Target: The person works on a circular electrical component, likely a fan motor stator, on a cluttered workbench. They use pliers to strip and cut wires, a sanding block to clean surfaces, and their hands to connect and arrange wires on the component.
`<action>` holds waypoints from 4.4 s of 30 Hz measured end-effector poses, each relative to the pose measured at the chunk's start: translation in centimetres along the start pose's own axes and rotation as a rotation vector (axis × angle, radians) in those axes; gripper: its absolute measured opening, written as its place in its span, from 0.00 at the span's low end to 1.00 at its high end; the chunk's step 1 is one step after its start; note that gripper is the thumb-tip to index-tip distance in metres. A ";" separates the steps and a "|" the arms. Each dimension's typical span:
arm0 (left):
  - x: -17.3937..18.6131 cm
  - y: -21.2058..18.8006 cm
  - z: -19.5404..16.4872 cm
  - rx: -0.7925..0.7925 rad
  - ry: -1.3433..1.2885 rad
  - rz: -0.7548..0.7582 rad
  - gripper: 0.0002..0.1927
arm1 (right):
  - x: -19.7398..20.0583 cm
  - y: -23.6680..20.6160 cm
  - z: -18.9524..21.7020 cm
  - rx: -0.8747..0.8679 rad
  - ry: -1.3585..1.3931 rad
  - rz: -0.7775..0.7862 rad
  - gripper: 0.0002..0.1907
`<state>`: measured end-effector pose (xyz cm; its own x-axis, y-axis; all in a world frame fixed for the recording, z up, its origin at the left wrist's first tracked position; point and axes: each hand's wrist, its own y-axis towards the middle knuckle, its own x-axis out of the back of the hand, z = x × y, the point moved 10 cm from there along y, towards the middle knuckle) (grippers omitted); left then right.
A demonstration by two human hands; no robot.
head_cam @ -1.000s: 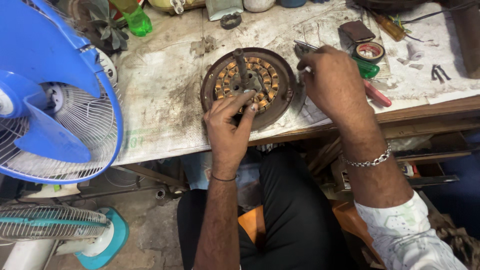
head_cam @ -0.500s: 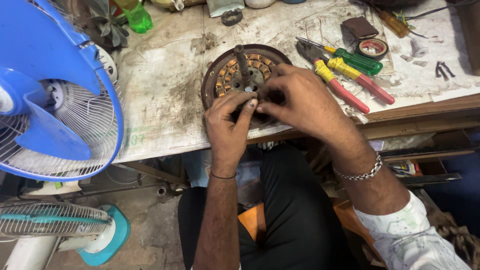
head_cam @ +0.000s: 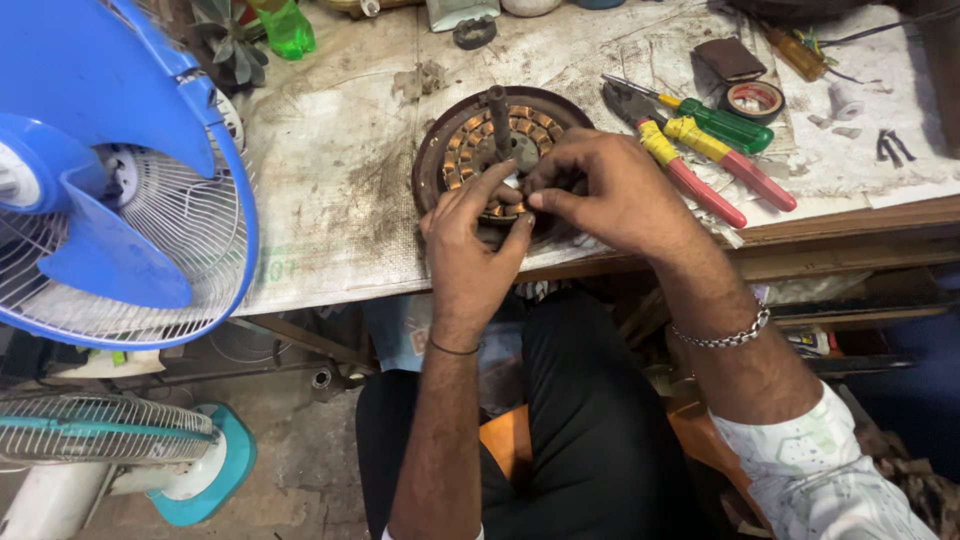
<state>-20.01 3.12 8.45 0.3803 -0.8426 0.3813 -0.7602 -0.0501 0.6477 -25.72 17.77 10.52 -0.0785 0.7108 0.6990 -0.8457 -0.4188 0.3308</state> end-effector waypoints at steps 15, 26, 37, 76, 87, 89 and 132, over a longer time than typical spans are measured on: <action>-0.5 0.2 0.3 0.019 0.051 0.015 0.25 | -0.3 0.7 -2.3 -0.107 0.213 -0.008 0.09; -0.1 -0.1 0.2 0.010 0.056 -0.016 0.22 | -0.6 0.5 -1.1 -0.075 0.271 0.040 0.08; 0.5 0.2 1.3 0.047 -0.024 -0.079 0.08 | 0.5 0.0 2.5 0.035 0.012 -0.016 0.09; 1.7 0.0 0.3 0.012 -0.035 -0.126 0.06 | -0.7 -0.6 6.1 0.327 -0.171 0.013 0.12; 0.9 0.2 0.9 0.018 -0.075 -0.129 0.06 | -0.8 -0.4 5.3 0.272 -0.249 0.015 0.11; 0.6 0.3 1.1 0.043 -0.097 -0.116 0.06 | -1.1 -0.5 5.3 0.270 -0.315 0.026 0.09; 0.6 -0.8 -0.6 -0.020 0.159 -0.146 0.10 | -1.0 -1.7 7.0 0.419 -0.414 0.020 0.10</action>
<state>-18.87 2.93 8.61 0.5648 -0.7322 0.3807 -0.6810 -0.1529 0.7162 -20.51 13.81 13.73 0.1917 0.4561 0.8691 -0.5588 -0.6772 0.4787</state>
